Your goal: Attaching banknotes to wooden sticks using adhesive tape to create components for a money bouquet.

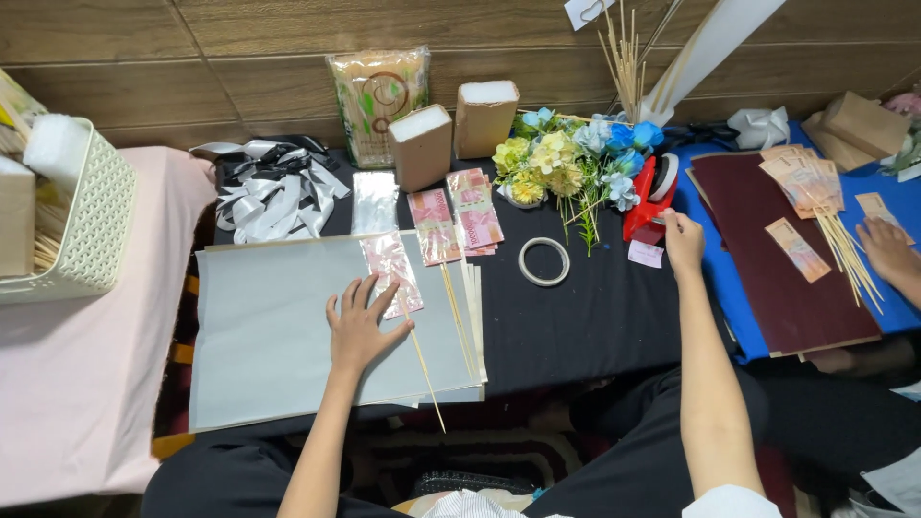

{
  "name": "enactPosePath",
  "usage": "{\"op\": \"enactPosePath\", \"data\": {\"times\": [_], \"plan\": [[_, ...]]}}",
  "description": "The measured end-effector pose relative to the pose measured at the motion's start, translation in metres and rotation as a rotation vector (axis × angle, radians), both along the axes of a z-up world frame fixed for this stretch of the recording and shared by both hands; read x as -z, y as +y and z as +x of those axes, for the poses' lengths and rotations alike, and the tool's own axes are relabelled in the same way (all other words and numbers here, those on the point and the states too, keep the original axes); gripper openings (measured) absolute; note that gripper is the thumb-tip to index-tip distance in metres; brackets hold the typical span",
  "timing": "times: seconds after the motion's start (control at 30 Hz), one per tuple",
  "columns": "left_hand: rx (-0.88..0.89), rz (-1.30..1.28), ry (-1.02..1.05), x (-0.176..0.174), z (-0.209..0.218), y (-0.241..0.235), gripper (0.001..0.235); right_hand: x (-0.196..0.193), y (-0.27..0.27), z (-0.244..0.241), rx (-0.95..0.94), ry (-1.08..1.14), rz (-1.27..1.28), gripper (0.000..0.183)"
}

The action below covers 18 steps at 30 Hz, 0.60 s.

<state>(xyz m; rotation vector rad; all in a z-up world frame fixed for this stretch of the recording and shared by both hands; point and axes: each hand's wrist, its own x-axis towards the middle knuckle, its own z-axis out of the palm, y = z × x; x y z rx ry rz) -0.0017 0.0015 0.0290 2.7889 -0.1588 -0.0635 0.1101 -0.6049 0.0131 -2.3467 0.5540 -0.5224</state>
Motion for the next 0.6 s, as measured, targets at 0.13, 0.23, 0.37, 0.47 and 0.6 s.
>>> {"op": "enactPosePath", "data": {"times": [0.13,0.23,0.37,0.47,0.6], "plan": [[-0.002,0.012,-0.007,-0.002,-0.001,-0.002,0.075,0.004,0.004,0.028,0.091,-0.028,0.401,0.019],[-0.009,0.013,-0.002,-0.004,-0.001,-0.002,0.075,-0.002,0.01,0.032,0.212,-0.075,0.804,0.028],[-0.01,0.017,-0.012,0.001,0.001,-0.001,0.075,-0.006,0.024,0.023,0.246,-0.164,0.829,0.031],[-0.012,0.023,-0.006,0.002,0.001,-0.001,0.075,-0.011,0.047,0.004,0.238,-0.188,0.745,0.029],[-0.007,0.027,-0.003,0.0,0.0,-0.001,0.075,0.023,0.035,0.001,0.246,-0.136,0.373,0.031]]}}
